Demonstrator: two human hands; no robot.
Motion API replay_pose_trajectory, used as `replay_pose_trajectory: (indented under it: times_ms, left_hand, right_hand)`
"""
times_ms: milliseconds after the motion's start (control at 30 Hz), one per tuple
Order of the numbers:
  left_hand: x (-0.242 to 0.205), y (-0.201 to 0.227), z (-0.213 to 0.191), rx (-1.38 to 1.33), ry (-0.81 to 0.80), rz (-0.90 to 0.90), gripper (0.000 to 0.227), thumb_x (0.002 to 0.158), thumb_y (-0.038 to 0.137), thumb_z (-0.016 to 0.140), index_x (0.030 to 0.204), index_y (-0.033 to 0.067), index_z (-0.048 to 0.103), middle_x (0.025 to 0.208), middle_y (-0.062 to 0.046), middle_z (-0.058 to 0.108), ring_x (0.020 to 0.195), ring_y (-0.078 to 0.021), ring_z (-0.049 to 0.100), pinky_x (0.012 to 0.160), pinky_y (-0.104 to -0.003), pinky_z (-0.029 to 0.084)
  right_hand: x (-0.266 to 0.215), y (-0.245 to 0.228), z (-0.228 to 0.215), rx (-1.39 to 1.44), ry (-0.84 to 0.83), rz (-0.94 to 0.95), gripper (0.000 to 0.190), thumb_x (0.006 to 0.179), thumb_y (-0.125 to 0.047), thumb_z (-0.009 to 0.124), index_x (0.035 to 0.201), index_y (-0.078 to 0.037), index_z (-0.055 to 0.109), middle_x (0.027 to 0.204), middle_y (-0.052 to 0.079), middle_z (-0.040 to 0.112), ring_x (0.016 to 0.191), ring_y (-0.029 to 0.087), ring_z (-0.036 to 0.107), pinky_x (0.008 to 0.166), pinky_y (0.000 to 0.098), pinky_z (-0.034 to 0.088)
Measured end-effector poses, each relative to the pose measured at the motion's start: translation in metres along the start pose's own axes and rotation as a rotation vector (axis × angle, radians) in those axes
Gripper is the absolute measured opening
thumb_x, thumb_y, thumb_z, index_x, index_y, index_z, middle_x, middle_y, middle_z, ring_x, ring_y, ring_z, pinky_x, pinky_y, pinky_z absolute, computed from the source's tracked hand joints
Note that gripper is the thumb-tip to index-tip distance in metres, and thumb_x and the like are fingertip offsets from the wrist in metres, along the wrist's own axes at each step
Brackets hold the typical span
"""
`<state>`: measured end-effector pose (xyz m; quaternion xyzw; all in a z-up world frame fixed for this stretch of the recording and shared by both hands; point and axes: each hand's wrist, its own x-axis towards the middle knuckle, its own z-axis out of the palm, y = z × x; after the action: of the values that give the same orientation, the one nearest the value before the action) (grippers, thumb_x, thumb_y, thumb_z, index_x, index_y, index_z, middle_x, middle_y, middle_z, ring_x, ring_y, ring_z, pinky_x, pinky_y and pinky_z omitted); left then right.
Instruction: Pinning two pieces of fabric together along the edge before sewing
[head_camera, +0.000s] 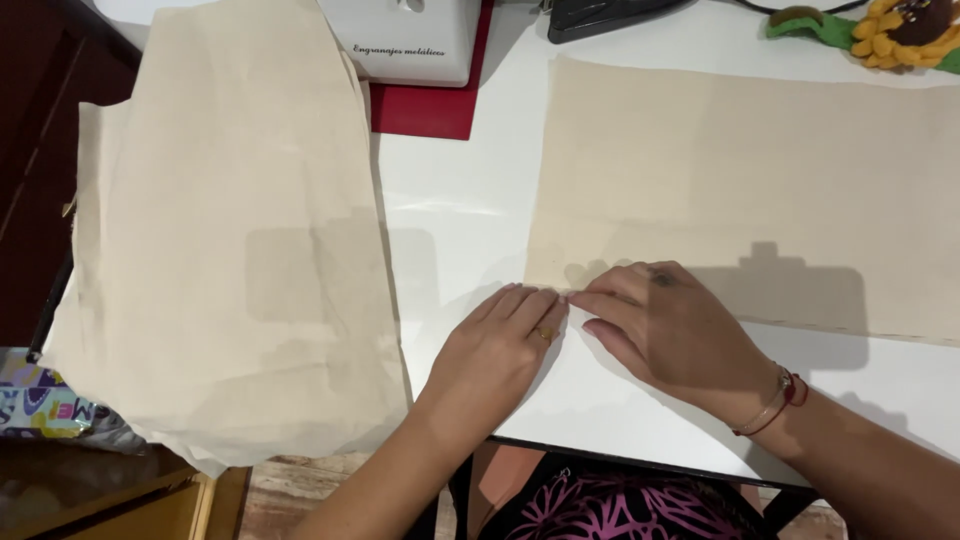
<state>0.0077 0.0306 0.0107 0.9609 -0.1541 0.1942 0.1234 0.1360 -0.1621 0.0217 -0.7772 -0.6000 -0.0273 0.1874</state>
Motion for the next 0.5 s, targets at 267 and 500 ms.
replay_pose_trajectory:
  times_ms: [267, 500]
  left_hand:
    - [0.008, -0.015, 0.005, 0.203, 0.002, 0.004, 0.013, 0.090, -0.003, 0.070, 0.100, 0.0045, 0.069, 0.087, -0.004, 0.058, 0.077, -0.0182, 0.057, 0.071, -0.030, 0.054]
    - [0.020, -0.034, 0.017, 0.208, -0.030, 0.028, 0.022, 0.079, -0.007, 0.070, 0.088, 0.0125, 0.067, 0.080, -0.001, 0.059, 0.069, -0.0186, 0.058, 0.063, -0.031, 0.050]
  right_hand:
    - [0.006, 0.011, 0.017, -0.066, 0.066, 0.055, 0.019, 0.095, -0.018, 0.069, 0.113, -0.017, 0.074, 0.099, -0.003, 0.065, 0.083, 0.016, 0.066, 0.080, 0.0374, 0.052]
    - [0.014, 0.009, 0.018, -0.041, 0.135, 0.119, 0.012, 0.093, -0.016, 0.073, 0.103, -0.022, 0.073, 0.090, -0.007, 0.069, 0.076, 0.014, 0.065, 0.077, 0.0348, 0.052]
